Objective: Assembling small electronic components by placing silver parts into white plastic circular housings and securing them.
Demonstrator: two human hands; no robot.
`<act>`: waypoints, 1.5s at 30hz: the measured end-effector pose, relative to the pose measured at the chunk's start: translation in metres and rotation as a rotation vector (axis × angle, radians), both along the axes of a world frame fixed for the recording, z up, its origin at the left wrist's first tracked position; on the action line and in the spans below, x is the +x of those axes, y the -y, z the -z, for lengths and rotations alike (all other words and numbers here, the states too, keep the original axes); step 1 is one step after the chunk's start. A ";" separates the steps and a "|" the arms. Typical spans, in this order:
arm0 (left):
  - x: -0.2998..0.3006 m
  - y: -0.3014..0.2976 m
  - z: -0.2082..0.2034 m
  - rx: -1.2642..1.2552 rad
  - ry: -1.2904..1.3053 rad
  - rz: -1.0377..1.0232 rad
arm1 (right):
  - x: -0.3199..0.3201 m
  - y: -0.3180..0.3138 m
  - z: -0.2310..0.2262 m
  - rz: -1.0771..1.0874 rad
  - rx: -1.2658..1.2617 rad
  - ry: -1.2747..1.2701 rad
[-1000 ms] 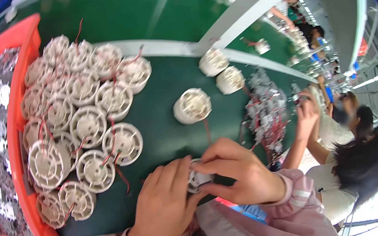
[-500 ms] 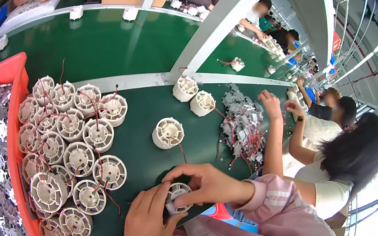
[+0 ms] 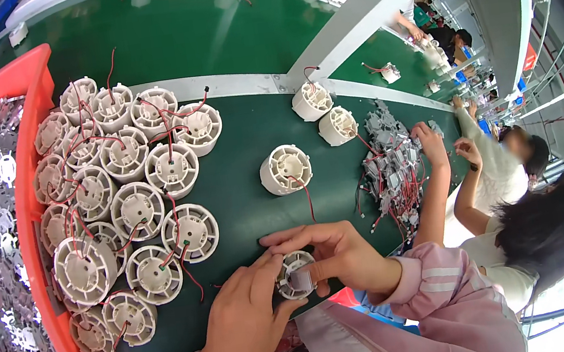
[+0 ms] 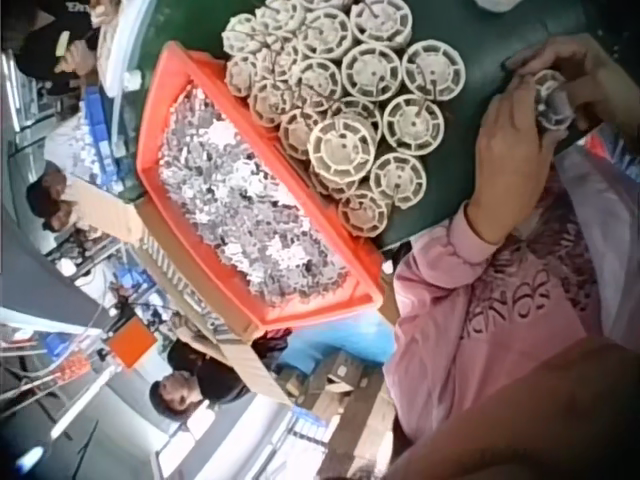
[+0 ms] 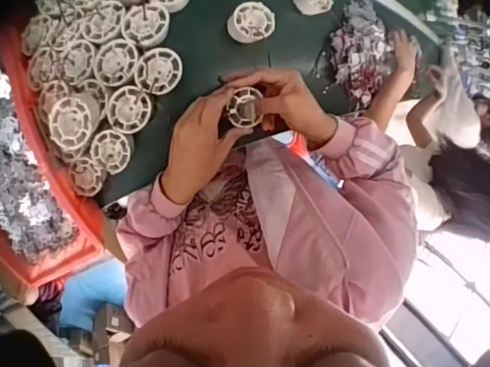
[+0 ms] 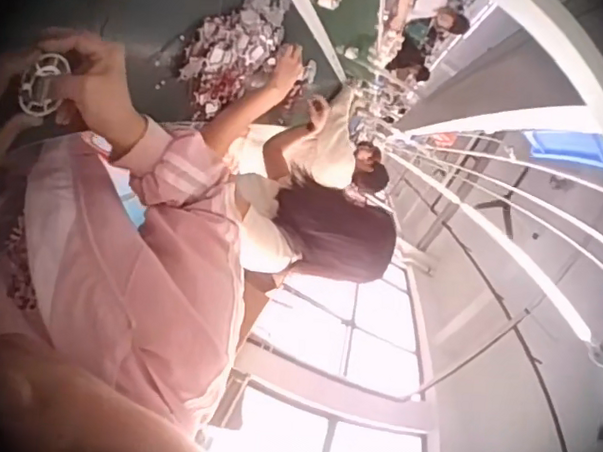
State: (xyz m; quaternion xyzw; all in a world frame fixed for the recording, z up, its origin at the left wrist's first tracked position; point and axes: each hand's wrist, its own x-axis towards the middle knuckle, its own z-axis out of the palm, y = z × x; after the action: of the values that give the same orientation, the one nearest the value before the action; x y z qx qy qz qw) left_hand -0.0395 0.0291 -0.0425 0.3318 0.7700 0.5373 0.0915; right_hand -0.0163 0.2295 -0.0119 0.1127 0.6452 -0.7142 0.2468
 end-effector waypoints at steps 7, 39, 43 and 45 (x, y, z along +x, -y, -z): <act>-0.004 0.012 0.008 0.123 -0.068 -0.109 | 0.002 0.014 -0.021 -0.212 0.374 -0.427; -0.002 0.037 -0.039 0.484 1.350 0.306 | 0.020 0.021 -0.039 -0.038 -0.148 -0.139; 0.007 0.030 -0.039 0.419 1.260 0.258 | 0.019 0.026 -0.044 -0.142 -0.524 0.274; 0.009 0.031 -0.039 0.429 1.278 0.248 | 0.018 0.027 -0.043 -0.134 -0.562 0.286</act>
State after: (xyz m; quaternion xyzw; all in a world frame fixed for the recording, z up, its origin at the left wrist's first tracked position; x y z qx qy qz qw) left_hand -0.0308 -0.0016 -0.0035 0.0459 0.3977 0.7538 0.5210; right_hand 0.0016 0.2022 0.0309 0.0964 0.3876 -0.8235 0.4029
